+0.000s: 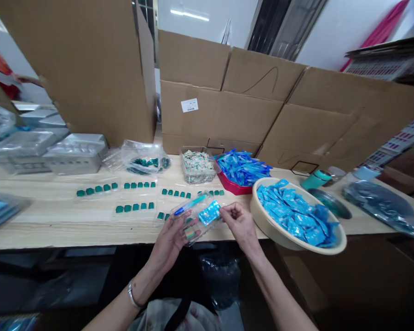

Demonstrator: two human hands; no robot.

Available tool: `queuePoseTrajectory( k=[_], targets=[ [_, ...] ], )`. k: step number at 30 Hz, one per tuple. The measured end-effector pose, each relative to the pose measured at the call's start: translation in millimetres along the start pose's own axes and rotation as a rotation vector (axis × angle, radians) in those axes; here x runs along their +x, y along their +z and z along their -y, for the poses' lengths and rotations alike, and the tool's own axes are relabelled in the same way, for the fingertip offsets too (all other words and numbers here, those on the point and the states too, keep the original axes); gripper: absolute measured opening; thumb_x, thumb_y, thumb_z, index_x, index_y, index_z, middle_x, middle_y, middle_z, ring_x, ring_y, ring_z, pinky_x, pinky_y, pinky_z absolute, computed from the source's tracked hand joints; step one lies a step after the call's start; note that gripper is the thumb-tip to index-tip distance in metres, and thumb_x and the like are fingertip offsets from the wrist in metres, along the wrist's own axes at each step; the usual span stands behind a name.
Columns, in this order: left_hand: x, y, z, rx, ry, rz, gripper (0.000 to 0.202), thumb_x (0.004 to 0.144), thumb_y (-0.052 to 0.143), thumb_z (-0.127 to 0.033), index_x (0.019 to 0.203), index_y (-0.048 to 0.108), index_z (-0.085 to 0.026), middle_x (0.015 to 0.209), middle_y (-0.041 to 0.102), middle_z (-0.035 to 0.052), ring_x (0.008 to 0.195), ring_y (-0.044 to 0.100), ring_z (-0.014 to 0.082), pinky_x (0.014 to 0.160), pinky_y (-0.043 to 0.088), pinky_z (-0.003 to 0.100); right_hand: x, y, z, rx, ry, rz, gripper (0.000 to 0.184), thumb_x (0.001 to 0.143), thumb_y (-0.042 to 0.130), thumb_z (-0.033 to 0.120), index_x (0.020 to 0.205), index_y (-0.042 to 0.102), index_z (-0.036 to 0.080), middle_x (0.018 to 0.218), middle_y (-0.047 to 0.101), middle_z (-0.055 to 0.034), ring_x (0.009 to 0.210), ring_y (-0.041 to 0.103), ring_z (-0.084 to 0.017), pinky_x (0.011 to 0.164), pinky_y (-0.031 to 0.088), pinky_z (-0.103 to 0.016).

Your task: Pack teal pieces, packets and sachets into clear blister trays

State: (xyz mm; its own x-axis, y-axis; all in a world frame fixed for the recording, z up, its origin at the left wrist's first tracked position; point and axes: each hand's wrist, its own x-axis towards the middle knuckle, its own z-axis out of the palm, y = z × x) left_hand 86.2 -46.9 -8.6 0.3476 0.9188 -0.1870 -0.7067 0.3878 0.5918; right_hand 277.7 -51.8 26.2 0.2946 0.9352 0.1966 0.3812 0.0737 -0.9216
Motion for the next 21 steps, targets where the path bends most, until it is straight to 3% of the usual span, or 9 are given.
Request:
queuePoseTrajectory(
  k=[3,6,9,12,14,16,21],
  targets=[
    [-3.6,-2.0,-4.9,0.003,0.028,-0.026,0.028,0.078,0.061,-0.020,0.105,0.054,-0.021,0.129,0.051,0.0079,0.109,0.055,0.0275,0.089,0.047,0.047,-2.5,12.0,0.3,-0.296,-0.144,0.018,0.026,0.078,0.056,0.043,0.066,0.052,0.020,0.059,0.055,0.0002,0.053,0.050,-0.014,0.050,0.040,-0.025],
    [-11.5,-10.0,-17.4,0.005,0.054,-0.053,0.029,0.078,0.061,-0.022,0.106,0.055,-0.021,0.128,0.052,0.0088,0.109,0.055,0.0276,0.089,0.047,0.048,-2.3,17.4,15.0,-0.563,-0.336,0.009,0.023,0.080,0.053,0.043,0.079,0.057,0.020,0.068,0.058,-0.0027,0.060,0.054,-0.016,0.055,0.040,-0.027],
    [-28.8,-29.4,-41.3,0.014,0.099,-0.099,0.028,0.079,0.060,-0.022,0.106,0.056,-0.019,0.127,0.053,0.0105,0.110,0.054,0.0284,0.089,0.047,0.049,9.0,22.7,34.0,-0.610,-0.478,0.026,0.024,0.085,0.048,0.041,0.080,0.058,0.020,0.070,0.059,-0.0046,0.063,0.056,-0.017,0.059,0.042,-0.028],
    [-55.9,-59.2,-71.9,0.039,0.178,-0.199,0.028,0.079,0.059,-0.021,0.107,0.057,-0.018,0.123,0.056,0.0106,0.106,0.057,0.0288,0.086,0.049,0.049,31.8,43.5,47.4,-0.539,-0.622,0.189,0.021,0.088,0.044,0.032,0.083,0.060,0.019,0.079,0.062,-0.0061,0.072,0.059,-0.018,0.066,0.045,-0.029],
    [-76.4,-82.1,-91.3,0.069,0.246,-0.288,0.027,0.079,0.058,-0.020,0.106,0.058,-0.018,0.121,0.058,0.0100,0.101,0.060,0.0283,0.082,0.051,0.048,48.7,73.4,51.4,-0.466,-0.727,0.341,0.020,0.088,0.043,0.026,0.098,0.060,0.019,0.093,0.063,-0.0072,0.086,0.059,-0.019,0.076,0.046,-0.030],
    [-95.6,-105.3,-107.3,0.098,0.306,-0.390,0.027,0.079,0.058,-0.019,0.106,0.058,-0.017,0.121,0.058,0.0099,0.097,0.062,0.0271,0.078,0.054,0.046,63.8,117.5,52.1,-0.410,-0.825,0.511,0.023,0.088,0.042,0.021,0.103,0.059,0.020,0.101,0.062,-0.0066,0.095,0.058,-0.019,0.085,0.044,-0.031],
    [-125.6,-153.9,-130.1,0.091,0.418,-0.587,0.029,0.078,0.058,-0.017,0.108,0.058,-0.014,0.116,0.061,0.0120,0.093,0.064,0.0251,0.075,0.056,0.039,92.9,261.1,55.3,-0.437,-0.970,0.795,0.031,0.084,0.047,0.018,0.115,0.054,0.016,0.115,0.058,-0.0116,0.111,0.050,-0.021,0.095,0.039,-0.037]
  ],
)
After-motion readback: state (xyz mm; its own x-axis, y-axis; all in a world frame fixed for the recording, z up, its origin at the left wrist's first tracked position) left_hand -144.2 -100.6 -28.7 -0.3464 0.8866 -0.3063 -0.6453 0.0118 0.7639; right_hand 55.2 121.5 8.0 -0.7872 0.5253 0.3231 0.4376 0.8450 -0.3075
